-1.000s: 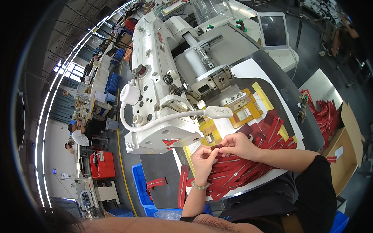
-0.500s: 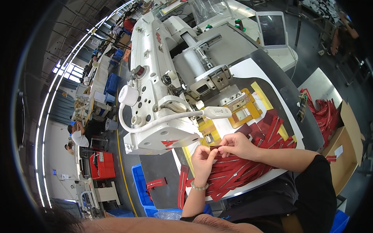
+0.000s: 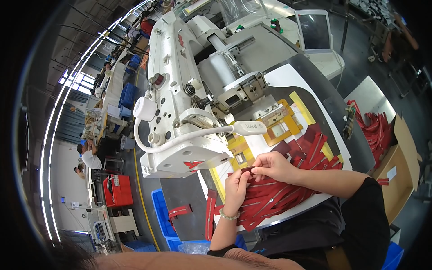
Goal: The recorder operates an industrial sewing machine to stitch and process red zipper components.
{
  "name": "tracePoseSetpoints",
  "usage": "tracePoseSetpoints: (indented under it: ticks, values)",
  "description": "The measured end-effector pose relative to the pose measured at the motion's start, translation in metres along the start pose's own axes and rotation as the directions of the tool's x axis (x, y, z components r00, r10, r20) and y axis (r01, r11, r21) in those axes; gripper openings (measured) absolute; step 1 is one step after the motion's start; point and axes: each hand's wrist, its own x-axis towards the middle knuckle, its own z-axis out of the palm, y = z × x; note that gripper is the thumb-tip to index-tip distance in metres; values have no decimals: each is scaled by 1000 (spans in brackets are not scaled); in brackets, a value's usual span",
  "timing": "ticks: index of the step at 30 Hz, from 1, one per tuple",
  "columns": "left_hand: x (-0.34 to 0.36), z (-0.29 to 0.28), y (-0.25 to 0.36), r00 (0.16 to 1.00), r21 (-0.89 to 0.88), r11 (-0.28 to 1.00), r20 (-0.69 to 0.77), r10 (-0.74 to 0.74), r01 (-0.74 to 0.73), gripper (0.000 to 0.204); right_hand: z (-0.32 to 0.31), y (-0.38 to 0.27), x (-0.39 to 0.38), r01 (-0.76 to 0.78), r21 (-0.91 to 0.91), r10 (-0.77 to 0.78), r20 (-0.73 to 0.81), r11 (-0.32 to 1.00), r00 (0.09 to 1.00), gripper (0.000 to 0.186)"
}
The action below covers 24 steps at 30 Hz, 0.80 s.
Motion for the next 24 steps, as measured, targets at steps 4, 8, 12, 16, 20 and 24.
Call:
tracePoseSetpoints:
  ticks: [4,8,12,16,20,24]
  values:
    - [-1,0,-8,1000,23,1000,-19,0,0,19,0,-3,-1,-18,8,18,-2,1000,1000,8]
    - [-1,-1,-5,1000,50,999,-26,-18,19,20,0,0,0,-22,8,22,2,1000,1000,8]
    - [-1,0,-9,999,63,998,-44,-2,5,21,1,-1,0,-18,-8,18,0,1000,1000,8]
    - [0,1,-7,997,84,996,-69,26,-21,23,1,-2,-2,-26,-2,26,-1,1000,1000,8]
    - [0,1,-8,995,109,993,-93,48,-37,27,1,0,0,-23,9,23,11,1000,1000,8]
    - [2,-10,-8,991,170,978,-35,128,-120,27,4,-13,-1,48,-177,-41,40,983,998,11]
